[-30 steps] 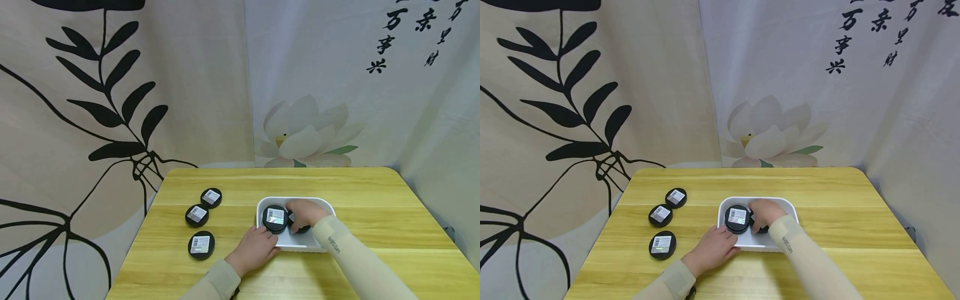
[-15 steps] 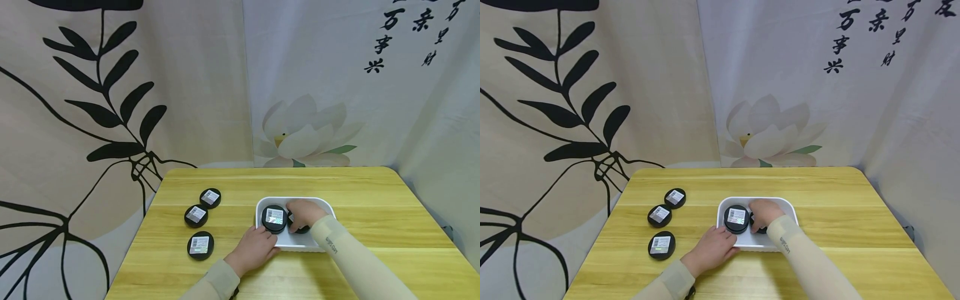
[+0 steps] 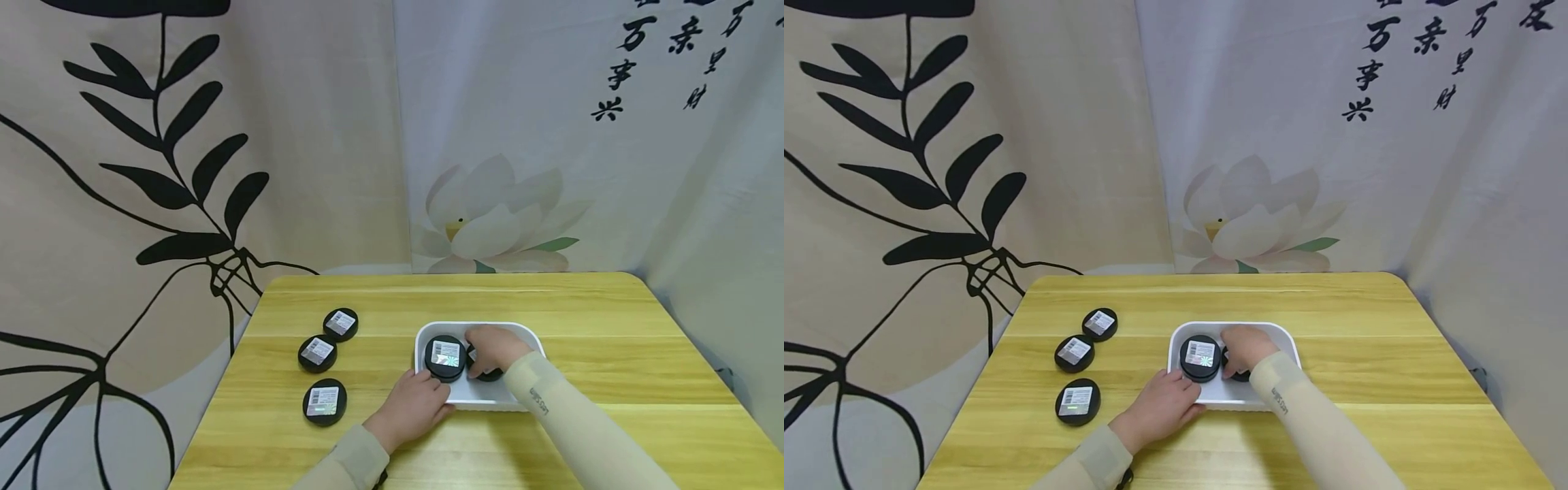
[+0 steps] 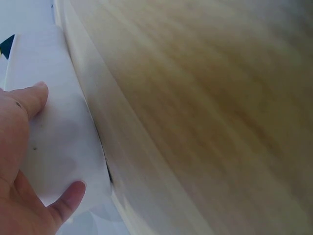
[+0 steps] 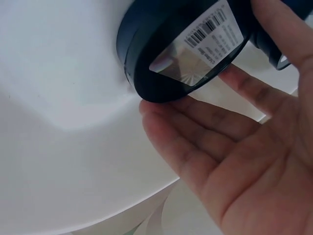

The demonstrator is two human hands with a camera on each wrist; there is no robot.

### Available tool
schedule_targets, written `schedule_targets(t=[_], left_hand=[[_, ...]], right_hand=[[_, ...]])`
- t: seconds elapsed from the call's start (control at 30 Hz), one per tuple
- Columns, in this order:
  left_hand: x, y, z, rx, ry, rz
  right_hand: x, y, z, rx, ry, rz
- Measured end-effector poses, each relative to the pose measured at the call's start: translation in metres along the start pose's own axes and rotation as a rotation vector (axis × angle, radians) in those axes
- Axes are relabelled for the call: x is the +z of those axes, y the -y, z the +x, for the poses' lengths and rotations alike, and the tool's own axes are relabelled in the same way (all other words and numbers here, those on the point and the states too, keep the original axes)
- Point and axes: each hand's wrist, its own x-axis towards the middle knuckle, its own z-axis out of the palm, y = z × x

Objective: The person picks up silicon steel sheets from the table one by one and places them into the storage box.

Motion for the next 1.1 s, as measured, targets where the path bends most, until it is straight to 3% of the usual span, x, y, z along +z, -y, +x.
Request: schedule_targets(t=[0.27, 0.5, 0.8, 1.1], left_hand=[[0.000, -0.001, 0.000, -0.004, 0.025, -0.009], [-0.002, -0.001, 0.002, -0.002, 0.025, 0.016], [-0.002, -0.001, 0.000, -0.010, 0.036, 0.003], [0.000, -0.001, 0.000, 0.000, 0.002, 0.019]], right_hand=[[-0.004, -0.004, -0.005, 0.015, 0.010, 0.018], [-0.012, -0.011, -0.014, 0.012, -0.011, -0.072], [-0.017, -0.012, -0.026, -0.023, -0.024, -0.075], [-0.017, -0.014, -0.040, -0.051, -0.077, -0.093]])
